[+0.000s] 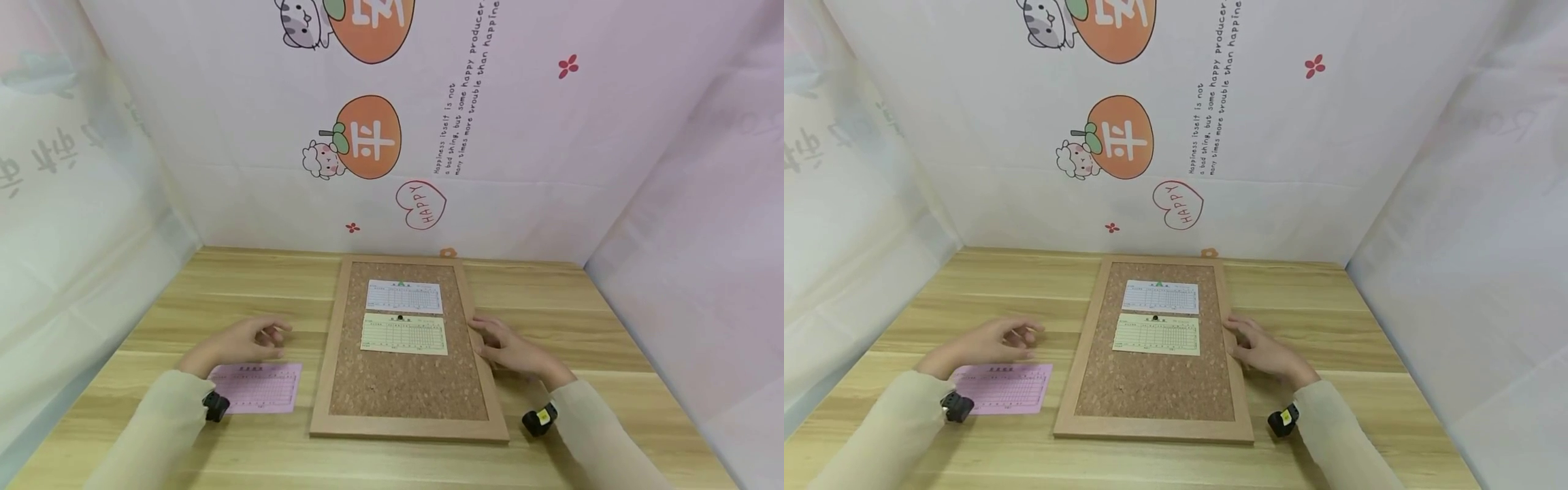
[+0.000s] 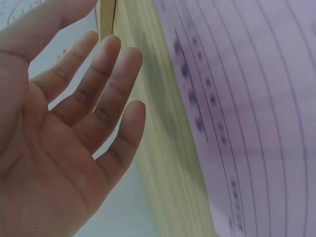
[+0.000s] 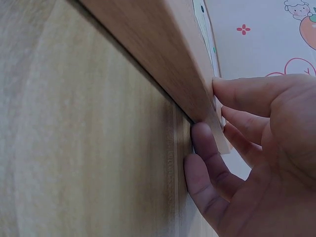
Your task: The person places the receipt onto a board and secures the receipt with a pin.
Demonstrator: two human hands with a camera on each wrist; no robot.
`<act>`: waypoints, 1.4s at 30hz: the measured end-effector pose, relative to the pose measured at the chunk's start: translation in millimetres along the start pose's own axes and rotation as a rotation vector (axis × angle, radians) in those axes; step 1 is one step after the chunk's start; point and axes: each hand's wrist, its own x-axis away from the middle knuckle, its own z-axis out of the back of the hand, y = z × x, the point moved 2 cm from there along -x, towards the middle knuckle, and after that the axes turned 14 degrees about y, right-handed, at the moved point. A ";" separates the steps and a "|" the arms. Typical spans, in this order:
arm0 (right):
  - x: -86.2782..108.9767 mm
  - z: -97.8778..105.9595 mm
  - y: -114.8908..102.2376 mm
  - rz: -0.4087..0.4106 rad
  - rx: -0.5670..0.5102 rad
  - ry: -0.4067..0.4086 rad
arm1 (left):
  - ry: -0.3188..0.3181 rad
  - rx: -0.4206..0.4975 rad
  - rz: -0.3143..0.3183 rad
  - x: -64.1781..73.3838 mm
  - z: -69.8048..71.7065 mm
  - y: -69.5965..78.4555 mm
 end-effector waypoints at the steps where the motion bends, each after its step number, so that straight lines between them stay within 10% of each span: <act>1: 0.0 0.1 0.0 -0.003 -0.001 -0.001 | 0.000 0.003 0.007 2.5 2.5 -1.9; 24: 3.3 -1.1 1.3 -0.041 -0.057 -0.010 | 0.058 -0.081 0.118 53.0 36.6 -33.4; 42: 2.7 -1.8 1.3 -0.034 -0.047 0.003 | 0.040 -0.076 0.120 62.3 39.6 -36.1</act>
